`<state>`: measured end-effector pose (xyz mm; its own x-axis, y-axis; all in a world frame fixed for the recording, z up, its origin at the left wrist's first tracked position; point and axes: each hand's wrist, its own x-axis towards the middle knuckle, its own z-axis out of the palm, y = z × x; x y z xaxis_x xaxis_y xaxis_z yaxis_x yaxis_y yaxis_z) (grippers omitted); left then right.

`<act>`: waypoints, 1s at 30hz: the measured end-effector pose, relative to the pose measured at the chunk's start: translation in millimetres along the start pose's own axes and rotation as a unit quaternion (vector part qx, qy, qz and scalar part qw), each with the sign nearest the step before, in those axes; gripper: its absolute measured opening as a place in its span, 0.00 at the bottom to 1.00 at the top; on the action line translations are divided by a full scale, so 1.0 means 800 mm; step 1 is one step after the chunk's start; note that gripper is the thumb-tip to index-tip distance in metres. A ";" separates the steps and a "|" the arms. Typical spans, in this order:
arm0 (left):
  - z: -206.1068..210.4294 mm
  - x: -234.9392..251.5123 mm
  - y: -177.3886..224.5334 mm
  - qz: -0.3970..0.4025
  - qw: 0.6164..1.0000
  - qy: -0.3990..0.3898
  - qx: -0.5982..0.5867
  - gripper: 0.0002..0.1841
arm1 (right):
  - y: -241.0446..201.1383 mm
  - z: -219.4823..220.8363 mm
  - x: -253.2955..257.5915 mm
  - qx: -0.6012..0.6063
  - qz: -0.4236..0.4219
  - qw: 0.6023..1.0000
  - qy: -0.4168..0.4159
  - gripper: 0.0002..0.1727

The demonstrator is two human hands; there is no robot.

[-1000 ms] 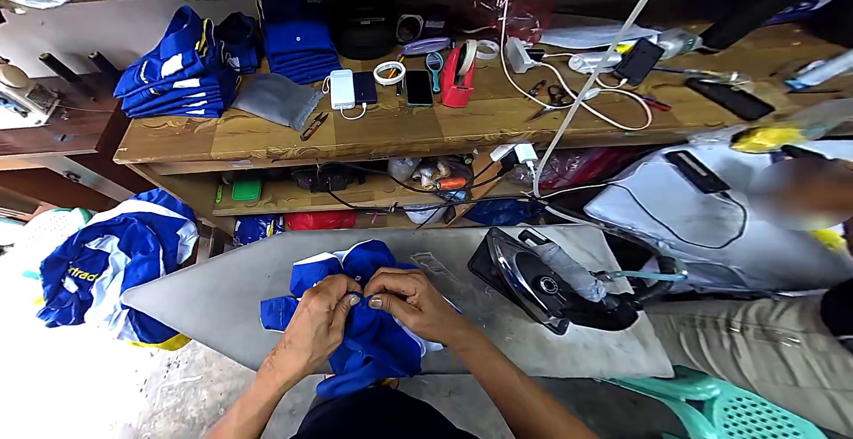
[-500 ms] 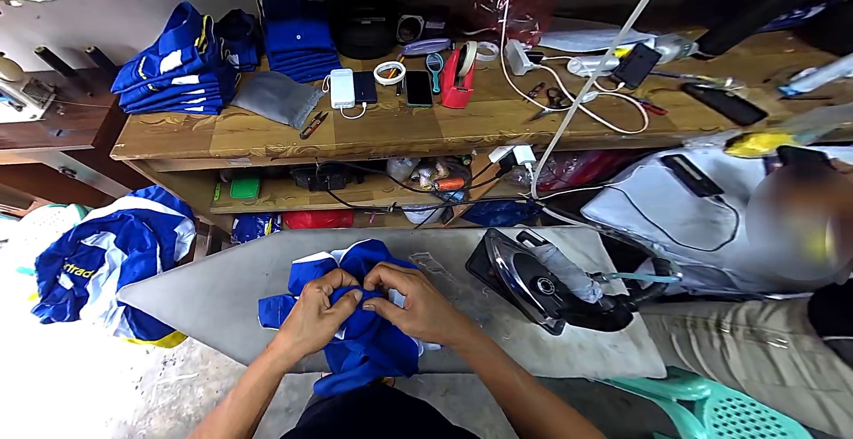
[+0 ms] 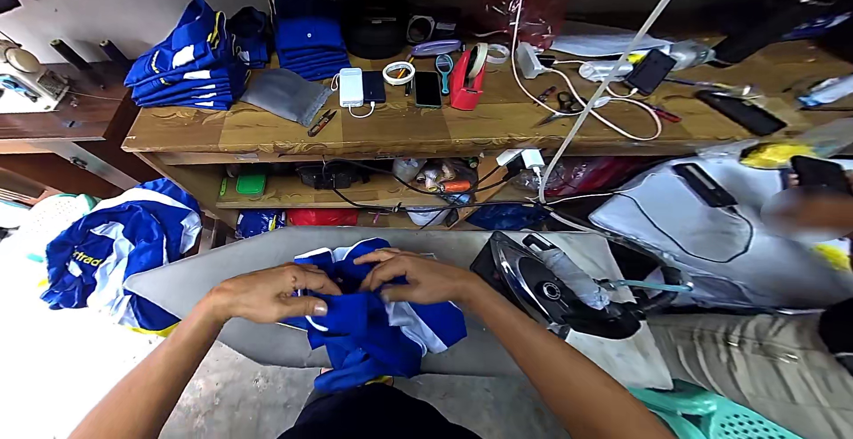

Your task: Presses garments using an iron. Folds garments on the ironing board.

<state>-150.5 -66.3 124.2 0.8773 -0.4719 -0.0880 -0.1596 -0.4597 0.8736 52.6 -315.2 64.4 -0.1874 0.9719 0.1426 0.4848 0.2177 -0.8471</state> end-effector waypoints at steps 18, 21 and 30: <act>0.034 -0.042 -0.108 -0.177 0.933 0.301 0.088 0.21 | 0.032 0.047 -0.067 -0.108 0.283 0.923 0.239 0.46; 0.014 -0.038 -0.167 -0.251 0.938 0.215 0.103 0.26 | 0.063 0.047 -0.069 -0.074 0.364 0.906 0.201 0.53; 0.022 0.055 -0.179 -0.096 0.992 0.085 0.019 0.09 | 0.033 0.065 -0.088 -0.127 0.312 0.868 0.365 0.13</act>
<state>-97.2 -34.5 -13.2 0.9561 -0.2408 -0.1673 0.0046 -0.5582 0.8297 34.4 -382.3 5.3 0.7249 0.6861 0.0612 0.4877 -0.4485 -0.7490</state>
